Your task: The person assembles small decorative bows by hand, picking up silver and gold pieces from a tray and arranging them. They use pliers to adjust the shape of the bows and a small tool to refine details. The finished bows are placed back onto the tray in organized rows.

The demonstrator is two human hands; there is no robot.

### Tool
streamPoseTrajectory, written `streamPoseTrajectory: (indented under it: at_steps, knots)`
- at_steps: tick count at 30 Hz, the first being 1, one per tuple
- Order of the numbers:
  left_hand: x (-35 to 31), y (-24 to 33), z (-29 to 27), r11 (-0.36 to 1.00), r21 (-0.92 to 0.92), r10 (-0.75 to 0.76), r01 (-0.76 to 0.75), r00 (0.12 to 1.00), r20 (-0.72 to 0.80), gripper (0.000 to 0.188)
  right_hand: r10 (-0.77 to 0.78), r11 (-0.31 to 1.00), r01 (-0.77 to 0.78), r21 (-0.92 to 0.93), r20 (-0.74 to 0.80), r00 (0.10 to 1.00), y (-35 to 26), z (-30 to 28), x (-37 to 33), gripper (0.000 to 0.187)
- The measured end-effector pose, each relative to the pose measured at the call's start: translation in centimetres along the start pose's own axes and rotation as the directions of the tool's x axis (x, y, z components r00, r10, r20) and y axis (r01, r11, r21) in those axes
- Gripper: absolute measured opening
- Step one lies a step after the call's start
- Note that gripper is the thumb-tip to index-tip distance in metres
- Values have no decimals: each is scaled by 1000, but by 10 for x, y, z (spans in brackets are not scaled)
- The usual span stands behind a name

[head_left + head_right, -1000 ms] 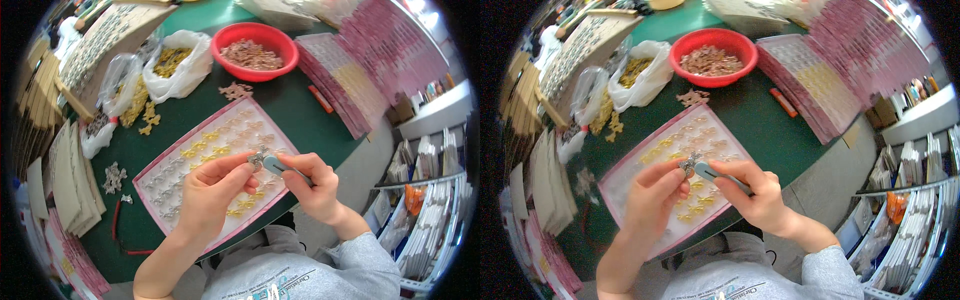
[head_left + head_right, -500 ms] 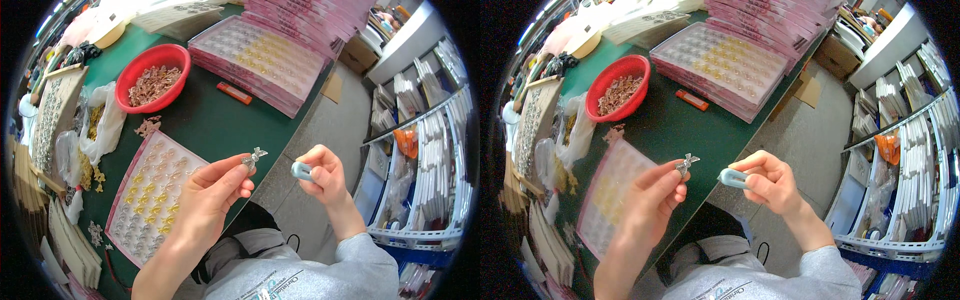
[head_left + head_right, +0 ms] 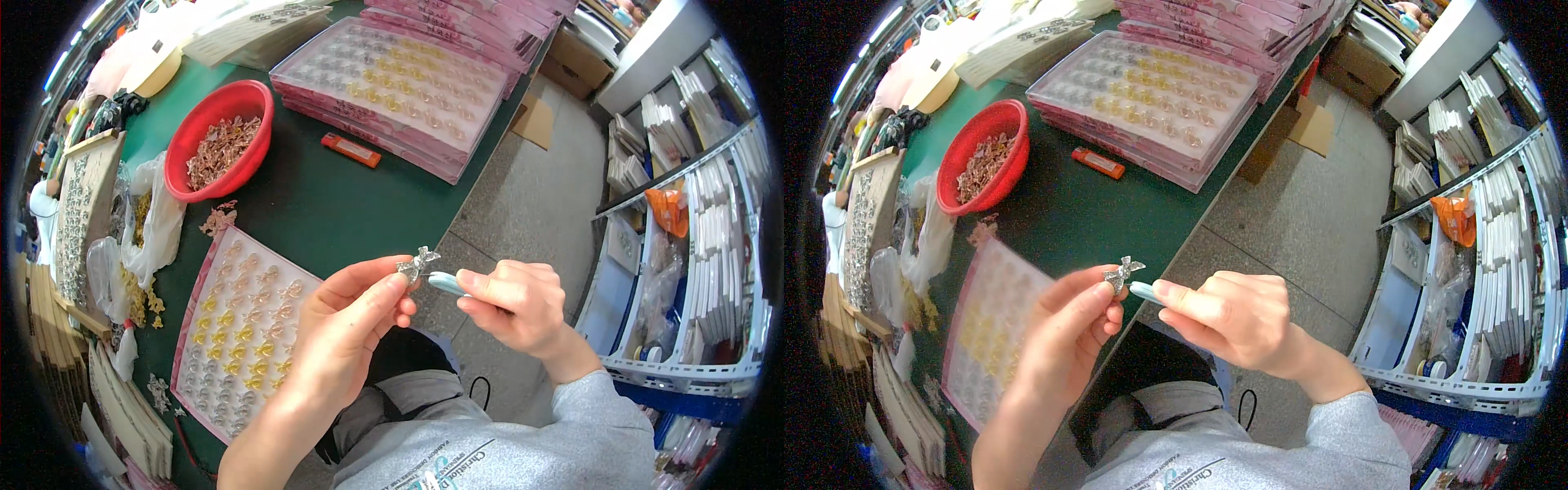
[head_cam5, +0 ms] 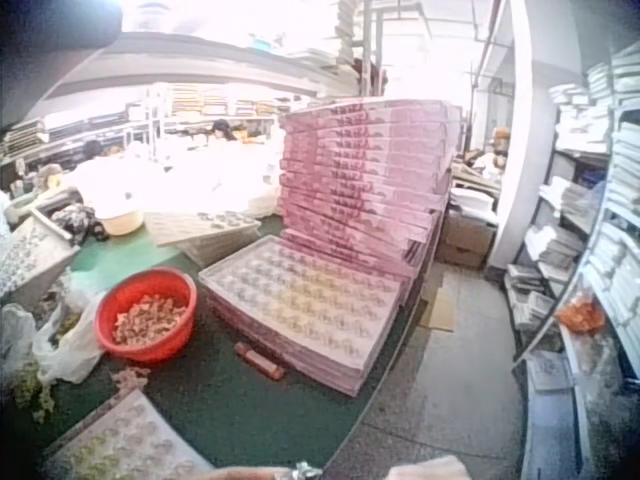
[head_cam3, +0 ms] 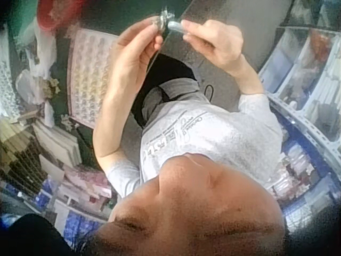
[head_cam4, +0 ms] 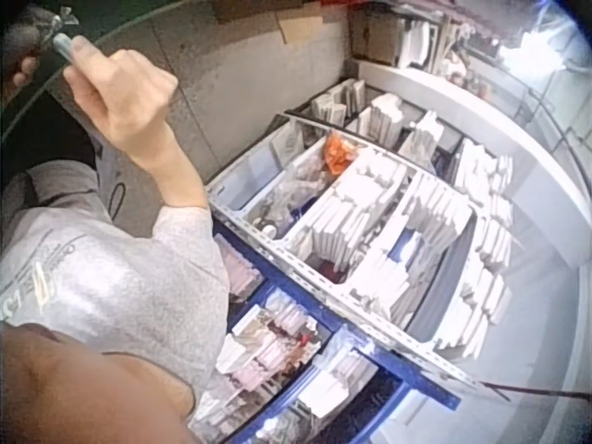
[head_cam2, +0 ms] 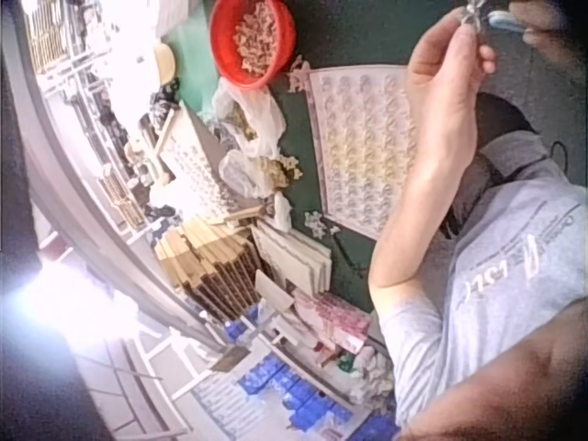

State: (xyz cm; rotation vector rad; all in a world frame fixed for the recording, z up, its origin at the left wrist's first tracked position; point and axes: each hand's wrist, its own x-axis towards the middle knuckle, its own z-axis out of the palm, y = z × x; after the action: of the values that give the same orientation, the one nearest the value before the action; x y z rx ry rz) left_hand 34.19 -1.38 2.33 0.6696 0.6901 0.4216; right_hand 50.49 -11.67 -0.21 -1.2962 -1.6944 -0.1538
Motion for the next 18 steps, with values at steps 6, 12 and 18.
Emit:
streamPoseTrajectory:
  at_steps: [6,12,18]
  knots:
    - [0,-2,1,1000,17,-4,4,1000,-1,21,-9,998,9,-57,4,1000,-1,1,-2,35]
    - [-1,-1,1,1000,22,-8,8,1000,-1,22,-26,996,27,-82,13,1000,-2,3,-2,37]
    - [-1,-1,-2,1000,19,-12,12,1000,-11,22,2,998,1,-59,46,999,-3,3,-1,35]
